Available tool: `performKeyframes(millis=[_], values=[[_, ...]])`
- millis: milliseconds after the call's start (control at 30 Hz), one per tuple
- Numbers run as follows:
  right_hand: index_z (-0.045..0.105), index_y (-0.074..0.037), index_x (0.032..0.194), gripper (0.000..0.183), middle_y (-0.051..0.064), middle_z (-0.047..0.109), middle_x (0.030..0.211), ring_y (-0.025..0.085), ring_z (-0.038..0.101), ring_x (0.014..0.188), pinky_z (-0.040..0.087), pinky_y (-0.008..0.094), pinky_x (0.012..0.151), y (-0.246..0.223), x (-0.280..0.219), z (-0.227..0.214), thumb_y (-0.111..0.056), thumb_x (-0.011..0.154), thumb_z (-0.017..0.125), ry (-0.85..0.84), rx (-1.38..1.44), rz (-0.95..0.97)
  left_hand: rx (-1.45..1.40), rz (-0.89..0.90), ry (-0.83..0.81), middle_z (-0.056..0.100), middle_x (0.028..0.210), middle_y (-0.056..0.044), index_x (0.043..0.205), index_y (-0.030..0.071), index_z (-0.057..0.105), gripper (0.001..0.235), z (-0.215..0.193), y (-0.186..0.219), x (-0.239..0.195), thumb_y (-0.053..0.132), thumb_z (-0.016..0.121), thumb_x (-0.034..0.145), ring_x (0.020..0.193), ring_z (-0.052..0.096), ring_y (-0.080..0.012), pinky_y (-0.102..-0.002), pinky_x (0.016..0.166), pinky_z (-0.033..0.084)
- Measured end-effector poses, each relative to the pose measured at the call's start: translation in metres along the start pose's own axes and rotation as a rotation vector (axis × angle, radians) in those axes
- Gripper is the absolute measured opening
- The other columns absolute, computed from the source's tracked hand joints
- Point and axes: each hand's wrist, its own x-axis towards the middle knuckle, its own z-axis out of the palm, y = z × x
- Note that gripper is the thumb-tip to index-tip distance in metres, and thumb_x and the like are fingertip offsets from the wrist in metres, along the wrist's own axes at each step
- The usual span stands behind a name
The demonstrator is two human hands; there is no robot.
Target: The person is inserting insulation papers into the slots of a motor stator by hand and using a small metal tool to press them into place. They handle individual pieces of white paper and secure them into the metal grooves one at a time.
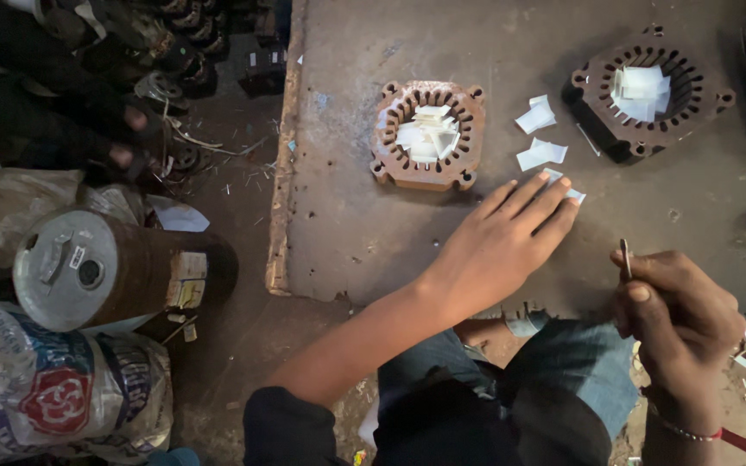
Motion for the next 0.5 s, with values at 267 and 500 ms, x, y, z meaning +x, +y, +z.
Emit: performKeyframes(millis=[267,500], values=[[0.066,0.009,0.118,0.019,0.009,0.065,0.088,0.007,0.056,0.059,0.042,0.019,0.053,0.006,0.0,-0.004,-0.001,0.102,0.061,-0.035,-0.016,-0.073,0.125,0.05,-0.048,0.04,0.163,-0.013,0.139,0.004,0.06,0.044,-0.006,0.003,0.003,0.015,0.055,0.097,0.154,0.039,-0.0273,-0.046,0.128,0.035],[0.067,0.009,0.116,0.016,0.009,0.064,0.086,0.006,0.056,0.057,0.042,0.018,0.051,0.011,0.0,-0.005,-0.001,0.104,0.061,-0.03,0.02,-0.081,0.175,0.079,-0.076,0.039,0.166,-0.011,0.137,0.008,0.062,0.042,-0.015,0.019,-0.007,0.018,0.057,0.097,0.156,0.036,-0.0253,-0.05,0.13,0.029]])
